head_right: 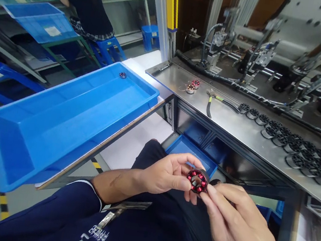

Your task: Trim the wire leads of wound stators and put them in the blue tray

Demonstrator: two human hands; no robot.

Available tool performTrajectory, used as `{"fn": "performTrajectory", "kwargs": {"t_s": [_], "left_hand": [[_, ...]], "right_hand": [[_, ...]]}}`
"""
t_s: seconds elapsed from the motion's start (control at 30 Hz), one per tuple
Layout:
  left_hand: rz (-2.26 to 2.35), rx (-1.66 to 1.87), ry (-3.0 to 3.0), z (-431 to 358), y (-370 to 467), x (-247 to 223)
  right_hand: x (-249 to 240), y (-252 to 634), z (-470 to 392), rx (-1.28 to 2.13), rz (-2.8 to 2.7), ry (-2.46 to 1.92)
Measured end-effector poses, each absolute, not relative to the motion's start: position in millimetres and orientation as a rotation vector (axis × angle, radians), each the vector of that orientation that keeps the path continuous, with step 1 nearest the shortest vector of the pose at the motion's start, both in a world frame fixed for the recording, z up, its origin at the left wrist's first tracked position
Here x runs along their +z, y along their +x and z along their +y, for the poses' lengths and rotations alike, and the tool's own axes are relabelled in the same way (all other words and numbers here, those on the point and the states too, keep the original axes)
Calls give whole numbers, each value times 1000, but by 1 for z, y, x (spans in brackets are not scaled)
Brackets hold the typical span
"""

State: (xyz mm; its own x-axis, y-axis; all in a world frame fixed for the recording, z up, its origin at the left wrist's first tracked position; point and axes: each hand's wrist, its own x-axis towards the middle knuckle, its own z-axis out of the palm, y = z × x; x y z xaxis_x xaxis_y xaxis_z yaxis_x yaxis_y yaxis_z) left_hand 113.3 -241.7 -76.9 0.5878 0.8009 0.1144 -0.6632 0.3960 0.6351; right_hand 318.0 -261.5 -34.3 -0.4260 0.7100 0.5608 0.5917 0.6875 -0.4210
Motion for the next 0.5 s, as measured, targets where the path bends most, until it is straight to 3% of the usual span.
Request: {"fn": "performTrajectory", "kwargs": {"t_s": [0.37,0.5], "left_hand": [[95,1188,615,-241,105,-70],[122,731,727,-231,106,-78]], "right_hand": [[-6,296,-257,191,-2228,-810],[1,306,-254,144,-2400,-685]]}}
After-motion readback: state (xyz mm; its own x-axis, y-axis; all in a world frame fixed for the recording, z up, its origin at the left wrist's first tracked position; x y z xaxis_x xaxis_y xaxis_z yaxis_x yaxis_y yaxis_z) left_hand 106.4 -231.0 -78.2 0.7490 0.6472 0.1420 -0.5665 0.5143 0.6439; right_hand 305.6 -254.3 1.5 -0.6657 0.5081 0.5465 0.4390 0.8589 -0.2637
